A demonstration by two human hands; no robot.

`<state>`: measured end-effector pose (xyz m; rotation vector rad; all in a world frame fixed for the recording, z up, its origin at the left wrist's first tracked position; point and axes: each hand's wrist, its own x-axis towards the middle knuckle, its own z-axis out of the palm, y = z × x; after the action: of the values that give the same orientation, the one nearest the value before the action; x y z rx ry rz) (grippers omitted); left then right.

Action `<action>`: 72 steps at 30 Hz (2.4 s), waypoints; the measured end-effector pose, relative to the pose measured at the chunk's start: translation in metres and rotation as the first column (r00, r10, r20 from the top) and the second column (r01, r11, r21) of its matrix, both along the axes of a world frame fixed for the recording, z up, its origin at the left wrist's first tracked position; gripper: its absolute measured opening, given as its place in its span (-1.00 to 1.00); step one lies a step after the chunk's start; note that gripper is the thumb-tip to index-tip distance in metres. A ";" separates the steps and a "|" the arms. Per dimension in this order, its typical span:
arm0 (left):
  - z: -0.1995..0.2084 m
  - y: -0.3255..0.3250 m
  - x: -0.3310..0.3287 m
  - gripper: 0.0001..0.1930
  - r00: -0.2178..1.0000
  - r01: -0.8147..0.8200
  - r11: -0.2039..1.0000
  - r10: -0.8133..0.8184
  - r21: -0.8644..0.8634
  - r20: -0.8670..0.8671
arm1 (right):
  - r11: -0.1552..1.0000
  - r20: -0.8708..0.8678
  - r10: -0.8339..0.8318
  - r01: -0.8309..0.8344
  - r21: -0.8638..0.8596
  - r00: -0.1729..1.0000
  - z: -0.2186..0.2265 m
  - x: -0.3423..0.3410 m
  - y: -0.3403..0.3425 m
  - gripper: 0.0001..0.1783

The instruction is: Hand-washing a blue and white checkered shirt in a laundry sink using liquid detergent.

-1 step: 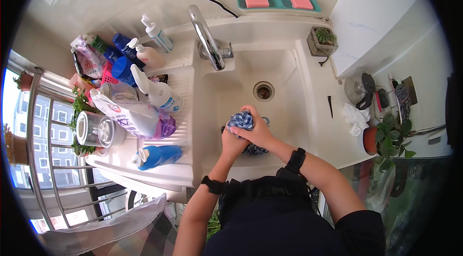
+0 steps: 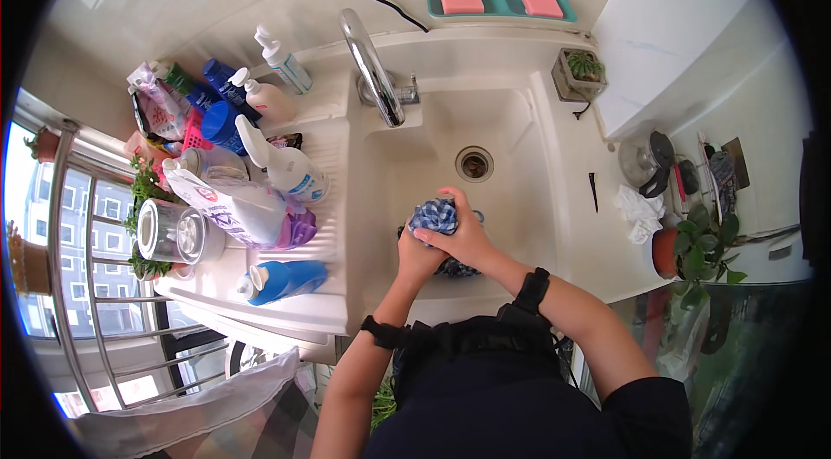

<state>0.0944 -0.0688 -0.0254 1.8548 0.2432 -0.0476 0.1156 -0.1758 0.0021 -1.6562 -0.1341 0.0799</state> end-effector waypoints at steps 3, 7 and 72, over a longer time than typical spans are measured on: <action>-0.003 -0.001 0.000 -0.48 0.999 0.016 0.999 -0.014 -0.045 0.046 | 0.949 0.283 -0.180 0.242 -0.204 0.942 -0.007 0.001 -0.003 -0.34; -0.004 -0.005 0.001 -0.62 0.981 0.120 0.993 -0.122 0.024 0.151 | 0.987 0.167 0.144 -0.128 -0.102 0.975 -0.007 0.006 -0.008 -0.38; 0.009 0.022 -0.022 -0.55 0.961 -0.265 0.229 -0.013 -0.937 -0.275 | 0.638 -0.217 0.718 -0.500 0.586 0.661 0.047 0.046 -0.019 -0.48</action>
<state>0.0724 -0.0470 -0.0163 0.4952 0.4088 -0.2492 0.1616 -0.1948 0.0495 -0.9773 -0.3623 0.8947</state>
